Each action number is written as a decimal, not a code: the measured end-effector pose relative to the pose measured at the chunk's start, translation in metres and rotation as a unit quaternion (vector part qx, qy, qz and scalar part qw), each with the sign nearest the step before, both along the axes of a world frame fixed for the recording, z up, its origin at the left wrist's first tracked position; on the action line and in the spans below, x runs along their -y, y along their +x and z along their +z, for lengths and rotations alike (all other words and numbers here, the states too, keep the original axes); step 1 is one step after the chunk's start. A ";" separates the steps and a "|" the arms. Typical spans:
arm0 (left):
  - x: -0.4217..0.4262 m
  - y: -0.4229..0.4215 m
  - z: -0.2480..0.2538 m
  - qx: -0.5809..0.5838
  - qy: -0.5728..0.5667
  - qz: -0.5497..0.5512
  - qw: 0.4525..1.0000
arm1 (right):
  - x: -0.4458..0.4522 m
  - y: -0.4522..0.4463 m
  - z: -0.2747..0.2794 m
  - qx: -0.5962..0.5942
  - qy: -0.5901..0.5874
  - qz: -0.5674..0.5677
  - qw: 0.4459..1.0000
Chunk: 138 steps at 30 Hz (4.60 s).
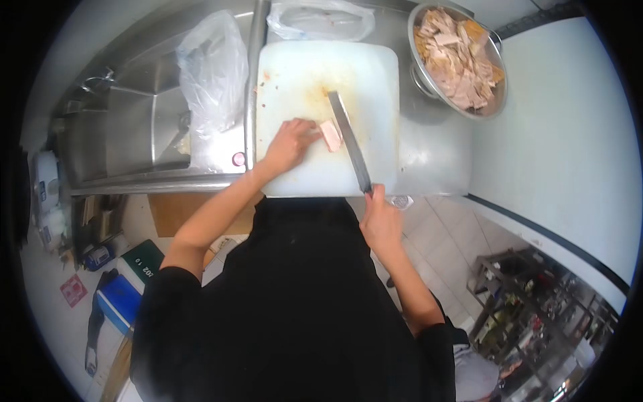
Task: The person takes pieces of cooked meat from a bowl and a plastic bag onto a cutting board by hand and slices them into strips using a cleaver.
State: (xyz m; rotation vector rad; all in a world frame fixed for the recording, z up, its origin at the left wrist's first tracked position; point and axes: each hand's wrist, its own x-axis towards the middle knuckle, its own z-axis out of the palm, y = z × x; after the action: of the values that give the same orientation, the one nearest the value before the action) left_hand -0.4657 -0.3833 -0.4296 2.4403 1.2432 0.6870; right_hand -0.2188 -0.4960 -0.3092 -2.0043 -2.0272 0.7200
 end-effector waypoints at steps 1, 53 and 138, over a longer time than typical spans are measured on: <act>-0.001 -0.003 0.005 -0.012 0.005 0.003 1.000 | -0.006 0.001 -0.013 -0.012 0.005 0.003 1.000; -0.095 -0.001 0.095 -0.040 -0.170 -0.051 0.983 | -0.001 0.045 0.000 0.008 0.014 0.076 0.997; -0.056 -0.062 -0.015 0.097 0.010 -0.015 0.995 | -0.045 -0.055 -0.027 0.015 0.058 -0.014 0.998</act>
State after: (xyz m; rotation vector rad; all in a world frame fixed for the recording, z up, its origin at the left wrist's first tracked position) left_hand -0.5275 -0.3276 -0.4443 2.3378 1.1269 0.9084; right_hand -0.2734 -0.4514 -0.3365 -1.9864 -2.0038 0.5557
